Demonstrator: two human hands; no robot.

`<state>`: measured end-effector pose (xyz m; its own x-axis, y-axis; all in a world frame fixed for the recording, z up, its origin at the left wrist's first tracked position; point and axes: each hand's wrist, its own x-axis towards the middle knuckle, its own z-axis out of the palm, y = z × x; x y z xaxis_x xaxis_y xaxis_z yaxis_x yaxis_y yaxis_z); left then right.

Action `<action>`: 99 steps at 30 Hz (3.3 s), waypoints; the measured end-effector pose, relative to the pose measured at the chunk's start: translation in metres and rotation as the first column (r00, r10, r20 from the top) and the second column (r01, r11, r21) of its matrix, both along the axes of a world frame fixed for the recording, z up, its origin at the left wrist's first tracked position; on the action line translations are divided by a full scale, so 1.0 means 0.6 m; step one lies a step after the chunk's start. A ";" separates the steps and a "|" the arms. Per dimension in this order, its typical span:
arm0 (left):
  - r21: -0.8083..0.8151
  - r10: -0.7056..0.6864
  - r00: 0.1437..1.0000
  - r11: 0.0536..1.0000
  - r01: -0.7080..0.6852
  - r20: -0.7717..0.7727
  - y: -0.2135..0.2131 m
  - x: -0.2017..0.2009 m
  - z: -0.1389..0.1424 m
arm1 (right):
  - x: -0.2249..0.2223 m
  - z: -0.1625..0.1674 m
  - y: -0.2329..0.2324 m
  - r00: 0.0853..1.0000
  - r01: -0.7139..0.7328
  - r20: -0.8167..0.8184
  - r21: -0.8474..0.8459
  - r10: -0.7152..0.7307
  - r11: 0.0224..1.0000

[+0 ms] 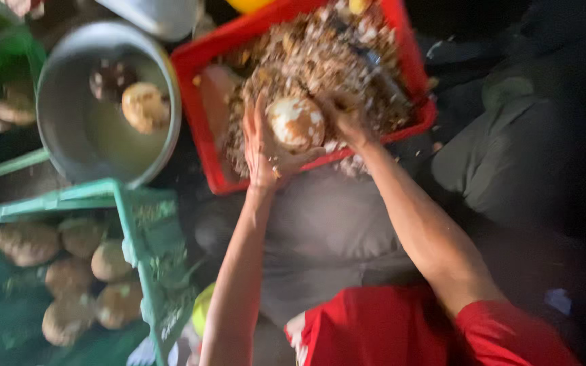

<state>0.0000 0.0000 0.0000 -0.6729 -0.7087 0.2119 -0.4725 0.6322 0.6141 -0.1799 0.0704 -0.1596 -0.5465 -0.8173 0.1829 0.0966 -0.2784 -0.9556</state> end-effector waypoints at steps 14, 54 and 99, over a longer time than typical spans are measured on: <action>0.020 0.010 0.986 1.000 -0.006 -0.169 0.004 0.001 -0.048 | 0.021 0.150 0.013 0.806 0.159 -0.567 -0.070 -0.170 0.985; 0.378 -0.087 0.899 0.887 0.266 -0.429 -0.013 -0.009 -0.057 | -0.018 0.199 -0.016 0.871 -0.181 -0.406 0.259 0.277 0.949; 0.161 0.204 0.977 0.964 -0.212 0.064 0.034 -0.030 -0.026 | 0.003 0.102 0.044 0.967 0.158 -0.231 0.220 -0.106 0.963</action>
